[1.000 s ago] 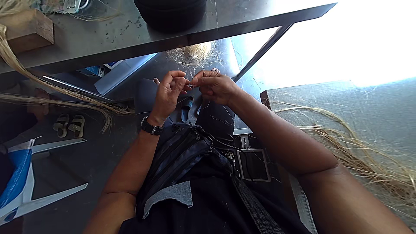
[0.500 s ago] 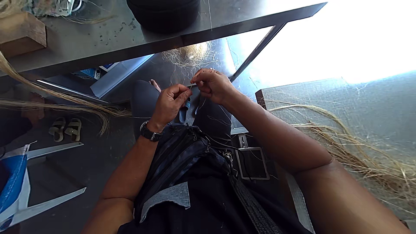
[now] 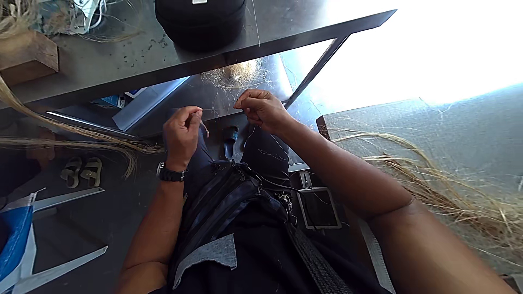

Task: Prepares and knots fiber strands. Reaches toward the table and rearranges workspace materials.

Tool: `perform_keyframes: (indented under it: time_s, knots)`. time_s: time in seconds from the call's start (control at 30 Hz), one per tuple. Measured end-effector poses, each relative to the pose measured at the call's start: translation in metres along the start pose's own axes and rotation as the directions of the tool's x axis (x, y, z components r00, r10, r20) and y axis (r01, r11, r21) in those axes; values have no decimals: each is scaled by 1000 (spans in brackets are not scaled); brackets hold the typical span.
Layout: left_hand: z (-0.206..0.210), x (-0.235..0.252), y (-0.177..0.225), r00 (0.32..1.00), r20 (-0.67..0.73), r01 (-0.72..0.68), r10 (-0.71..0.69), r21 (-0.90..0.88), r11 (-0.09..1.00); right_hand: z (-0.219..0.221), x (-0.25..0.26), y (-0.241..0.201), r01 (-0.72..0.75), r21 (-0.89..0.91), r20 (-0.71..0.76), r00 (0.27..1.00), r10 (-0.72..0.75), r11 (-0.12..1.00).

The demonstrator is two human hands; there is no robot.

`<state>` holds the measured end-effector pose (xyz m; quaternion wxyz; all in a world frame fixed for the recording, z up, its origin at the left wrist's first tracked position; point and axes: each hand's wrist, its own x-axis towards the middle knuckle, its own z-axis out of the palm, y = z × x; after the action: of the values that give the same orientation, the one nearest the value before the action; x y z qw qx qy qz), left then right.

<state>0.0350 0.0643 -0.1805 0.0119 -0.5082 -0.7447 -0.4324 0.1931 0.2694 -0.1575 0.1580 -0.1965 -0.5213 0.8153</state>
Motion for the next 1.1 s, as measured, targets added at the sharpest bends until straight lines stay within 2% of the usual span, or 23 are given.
perform_keyframes:
  time_s: [0.07,0.13,0.2,0.33,0.5,0.67,0.9,1.1]
  knots:
    - [4,-3,1,994,-91,50,-54,-55,997,0,0,1,-4,-3,10,1000,4,1000]
    - [11,-3,7,985,-107,115,-137,-186,976,1,0,2,-11,7,17,1000,11,1000]
    - [19,-5,14,982,-32,169,-187,-300,939,2,0,3,-18,23,25,1000,18,1000]
    - [35,-5,27,981,95,193,-170,-370,909,5,-1,7,-40,51,39,999,38,998]
    - [42,-3,34,985,118,155,-123,-315,936,11,-4,10,-39,72,-1,999,39,997]
    - [41,-1,42,995,100,44,-26,-174,984,16,-5,14,28,-45,-100,994,-32,999]
    - [42,5,38,988,62,153,-141,-262,953,15,-4,17,51,-124,-86,994,-62,991]
    - [33,12,33,992,85,120,-96,-348,930,15,-7,12,-78,-142,-17,997,76,987]
